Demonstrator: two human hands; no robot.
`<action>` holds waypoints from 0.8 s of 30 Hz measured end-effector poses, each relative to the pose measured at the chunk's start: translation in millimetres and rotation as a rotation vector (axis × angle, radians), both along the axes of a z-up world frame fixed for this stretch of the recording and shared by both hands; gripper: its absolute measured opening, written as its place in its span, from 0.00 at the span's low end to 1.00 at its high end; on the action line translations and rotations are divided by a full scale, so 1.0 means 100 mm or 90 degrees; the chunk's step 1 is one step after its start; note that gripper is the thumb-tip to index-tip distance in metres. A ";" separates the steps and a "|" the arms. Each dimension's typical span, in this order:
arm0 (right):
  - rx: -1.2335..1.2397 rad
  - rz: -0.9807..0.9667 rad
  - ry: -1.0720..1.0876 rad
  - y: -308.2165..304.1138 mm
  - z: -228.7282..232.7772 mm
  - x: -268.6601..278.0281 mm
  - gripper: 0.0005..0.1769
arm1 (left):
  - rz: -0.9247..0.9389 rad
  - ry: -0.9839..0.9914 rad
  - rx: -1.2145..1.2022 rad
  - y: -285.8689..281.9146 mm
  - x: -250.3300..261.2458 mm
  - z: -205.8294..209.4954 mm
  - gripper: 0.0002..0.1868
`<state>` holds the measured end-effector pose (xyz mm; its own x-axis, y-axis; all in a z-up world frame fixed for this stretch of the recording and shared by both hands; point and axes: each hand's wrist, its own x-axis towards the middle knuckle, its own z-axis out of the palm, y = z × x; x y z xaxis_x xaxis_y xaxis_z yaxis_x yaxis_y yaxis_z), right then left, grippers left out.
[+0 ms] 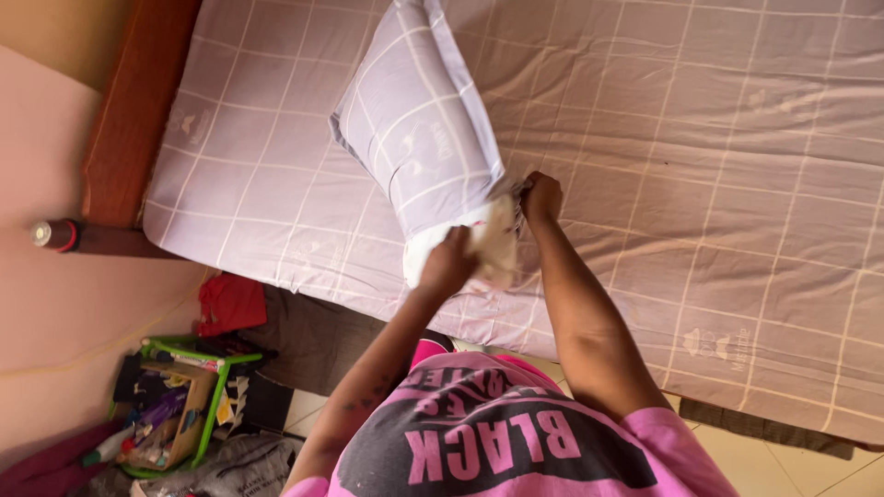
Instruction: The person removes a pillow from its case on a bed, folds the pillowcase, and then strips the bedsheet from the mattress before placing the items in a laundry basket.
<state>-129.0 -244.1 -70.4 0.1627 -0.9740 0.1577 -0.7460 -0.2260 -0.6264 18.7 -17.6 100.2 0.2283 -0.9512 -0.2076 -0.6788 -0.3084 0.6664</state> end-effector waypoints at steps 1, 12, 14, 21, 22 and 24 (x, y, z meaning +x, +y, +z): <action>0.042 -0.012 0.018 -0.03 -0.08 0.02 0.11 | -0.029 0.024 0.022 -0.02 -0.09 -0.01 0.31; 0.274 -0.202 -0.083 0.79 -0.09 -0.70 0.25 | -0.235 -0.045 -0.027 -0.02 -0.07 -0.50 0.34; 0.246 -0.244 -0.120 0.94 0.10 -0.80 0.25 | -0.269 -0.029 -0.050 -0.01 -0.10 -0.78 0.32; 0.049 -0.044 0.253 1.53 0.59 -0.24 0.37 | 0.246 -0.277 -0.331 -0.01 0.23 -1.55 0.22; 0.049 0.006 0.245 1.64 0.60 -0.12 0.38 | 0.326 -0.119 -0.132 -0.05 0.34 -1.62 0.30; -0.032 0.100 0.217 1.82 0.65 0.10 0.39 | 0.409 0.040 0.070 -0.02 0.40 -1.73 0.40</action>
